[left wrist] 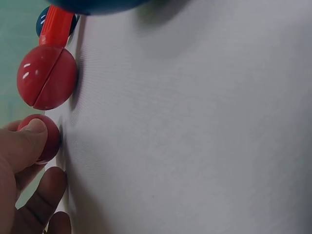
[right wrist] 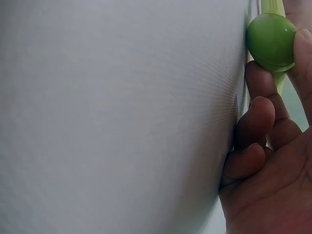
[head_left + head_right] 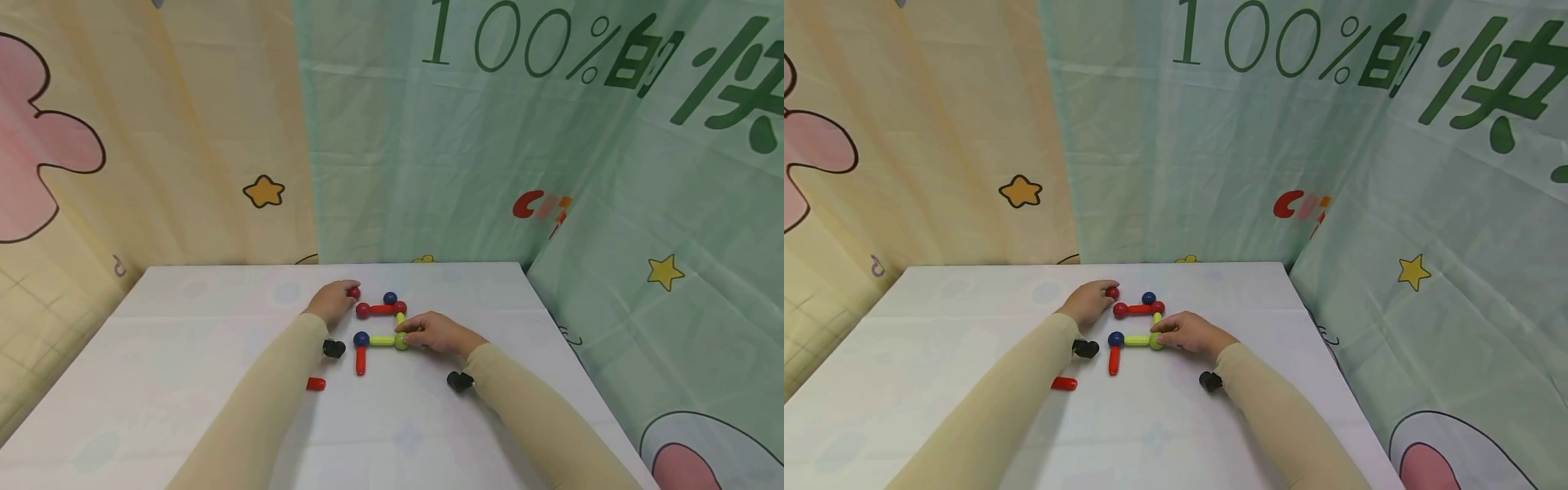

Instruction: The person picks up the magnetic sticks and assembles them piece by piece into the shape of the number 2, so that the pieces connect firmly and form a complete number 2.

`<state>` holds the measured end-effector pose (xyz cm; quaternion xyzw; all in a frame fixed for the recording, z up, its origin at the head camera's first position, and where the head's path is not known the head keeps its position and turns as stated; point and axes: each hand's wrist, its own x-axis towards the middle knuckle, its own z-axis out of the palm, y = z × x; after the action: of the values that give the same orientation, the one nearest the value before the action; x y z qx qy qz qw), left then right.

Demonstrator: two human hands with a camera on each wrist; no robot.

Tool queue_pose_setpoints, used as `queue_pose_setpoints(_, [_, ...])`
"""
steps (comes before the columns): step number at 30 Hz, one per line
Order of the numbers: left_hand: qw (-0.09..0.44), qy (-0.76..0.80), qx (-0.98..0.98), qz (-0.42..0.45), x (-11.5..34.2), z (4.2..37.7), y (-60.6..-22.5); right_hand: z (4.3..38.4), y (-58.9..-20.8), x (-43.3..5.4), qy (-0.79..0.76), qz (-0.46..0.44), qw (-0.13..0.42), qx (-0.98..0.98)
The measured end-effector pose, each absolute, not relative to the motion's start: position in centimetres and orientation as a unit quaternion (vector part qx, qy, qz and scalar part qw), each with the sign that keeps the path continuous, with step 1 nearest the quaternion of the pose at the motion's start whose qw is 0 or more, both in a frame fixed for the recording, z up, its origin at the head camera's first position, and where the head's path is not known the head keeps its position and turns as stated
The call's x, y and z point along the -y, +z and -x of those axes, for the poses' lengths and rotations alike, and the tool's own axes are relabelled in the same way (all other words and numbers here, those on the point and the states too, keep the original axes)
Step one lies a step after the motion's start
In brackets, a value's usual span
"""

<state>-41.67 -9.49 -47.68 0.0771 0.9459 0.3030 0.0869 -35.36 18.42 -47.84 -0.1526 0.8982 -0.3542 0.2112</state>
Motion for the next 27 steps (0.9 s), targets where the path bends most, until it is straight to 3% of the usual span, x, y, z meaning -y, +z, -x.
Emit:
queue_pose_setpoints(16, [0.095, 0.331, -0.938, -0.047, 11.4, 40.6, -46.7, 35.6, -47.8, -18.5, -0.345, 0.171, 0.201, -0.901])
queue_pose_setpoints(27, [0.077, 0.331, -0.936, -0.091, 13.4, 38.6, -45.5, 35.6, -47.9, -18.6, -0.344, 0.179, 0.206, -0.898])
